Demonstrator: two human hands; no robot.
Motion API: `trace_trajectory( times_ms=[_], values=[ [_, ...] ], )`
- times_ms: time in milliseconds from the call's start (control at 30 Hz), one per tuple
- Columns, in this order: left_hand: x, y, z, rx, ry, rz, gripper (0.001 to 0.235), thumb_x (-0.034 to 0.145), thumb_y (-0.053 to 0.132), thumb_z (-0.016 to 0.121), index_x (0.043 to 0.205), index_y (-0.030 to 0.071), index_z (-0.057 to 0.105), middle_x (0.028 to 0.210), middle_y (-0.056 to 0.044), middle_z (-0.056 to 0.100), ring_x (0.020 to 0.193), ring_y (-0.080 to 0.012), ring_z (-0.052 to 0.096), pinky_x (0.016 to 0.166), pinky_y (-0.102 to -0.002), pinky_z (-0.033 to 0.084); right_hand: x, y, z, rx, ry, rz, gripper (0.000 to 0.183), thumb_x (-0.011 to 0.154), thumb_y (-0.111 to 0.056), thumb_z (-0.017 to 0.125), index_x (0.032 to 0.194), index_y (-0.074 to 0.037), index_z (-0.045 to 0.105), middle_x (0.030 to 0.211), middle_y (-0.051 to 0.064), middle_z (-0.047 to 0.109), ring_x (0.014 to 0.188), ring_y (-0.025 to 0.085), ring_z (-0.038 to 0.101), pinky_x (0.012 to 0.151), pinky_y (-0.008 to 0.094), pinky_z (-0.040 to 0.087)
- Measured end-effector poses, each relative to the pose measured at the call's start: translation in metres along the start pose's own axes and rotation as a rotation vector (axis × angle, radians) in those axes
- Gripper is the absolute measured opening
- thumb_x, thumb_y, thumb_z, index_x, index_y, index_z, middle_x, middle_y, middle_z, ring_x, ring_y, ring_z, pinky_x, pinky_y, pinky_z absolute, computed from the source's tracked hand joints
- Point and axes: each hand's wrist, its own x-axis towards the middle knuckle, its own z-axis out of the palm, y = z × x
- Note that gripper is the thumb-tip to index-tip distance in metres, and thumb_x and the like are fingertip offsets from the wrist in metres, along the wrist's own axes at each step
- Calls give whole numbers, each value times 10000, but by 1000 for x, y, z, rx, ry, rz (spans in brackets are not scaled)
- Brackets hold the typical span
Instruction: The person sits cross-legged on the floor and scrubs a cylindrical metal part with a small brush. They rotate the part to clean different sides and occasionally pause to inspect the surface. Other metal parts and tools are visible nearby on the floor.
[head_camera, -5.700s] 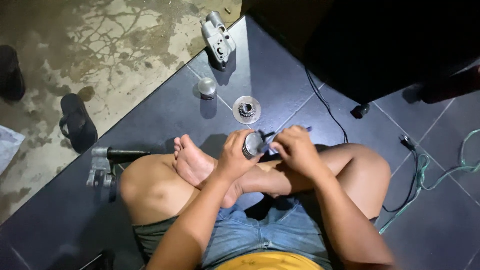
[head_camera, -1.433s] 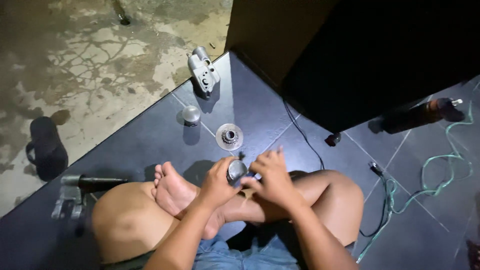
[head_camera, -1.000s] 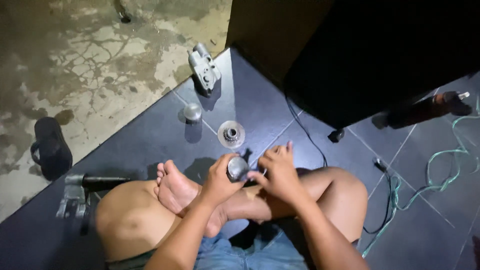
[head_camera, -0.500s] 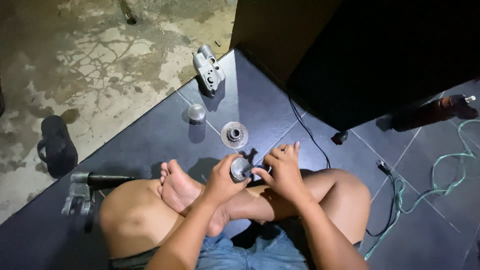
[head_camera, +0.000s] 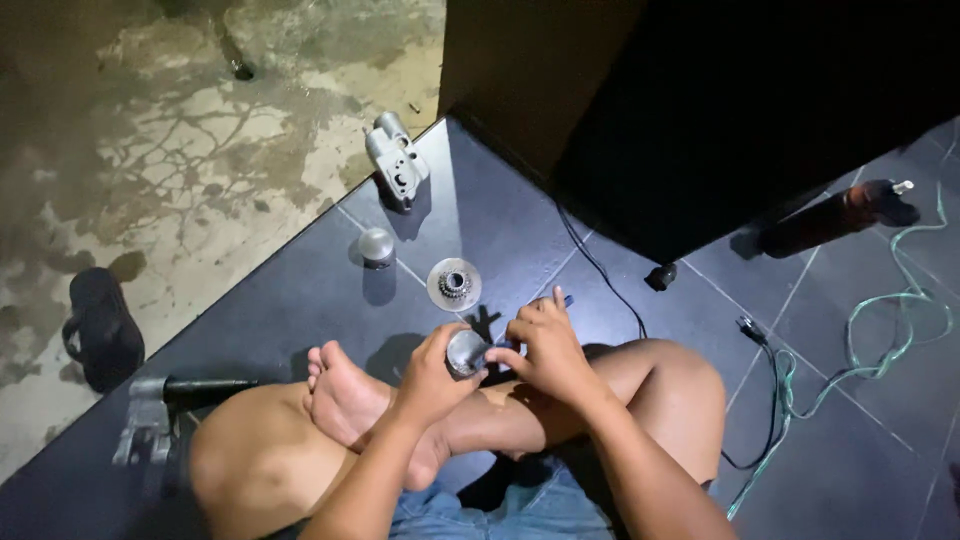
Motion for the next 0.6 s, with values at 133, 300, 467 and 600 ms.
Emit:
trace_trajectory(
  times_ms=[133,300,467,600],
  values=[
    [4,3,0,18,13,-6,604,667,164,885,1199,59,618,1103,-187,721,1047,-395,707,861,-444,565,-1,-7,-3,-19,9,-4,412,742,-457,832,748,-64,711,791,94,619,927,337,574,1128,648,277],
    [2,4,-1,-42,-9,-21,638,647,173,896,1206,49,613,1093,-187,725,1035,-370,726,863,-433,573,-2,-6,1,-74,102,4,421,742,-457,838,773,-57,710,837,106,615,928,342,563,1091,658,291],
    [4,7,-4,-11,-9,5,633,659,182,906,1207,48,619,1125,-185,717,1062,-379,707,869,-432,567,-1,-6,-1,-33,55,-31,423,737,-453,838,783,-53,710,816,102,603,924,339,561,1110,684,271],
    [3,4,-3,-40,-6,8,621,661,177,902,1203,50,625,1138,-178,719,1076,-376,711,887,-426,566,-3,-6,4,-76,39,4,422,735,-452,838,777,-52,711,820,110,602,920,347,558,1098,686,265]
  ],
)
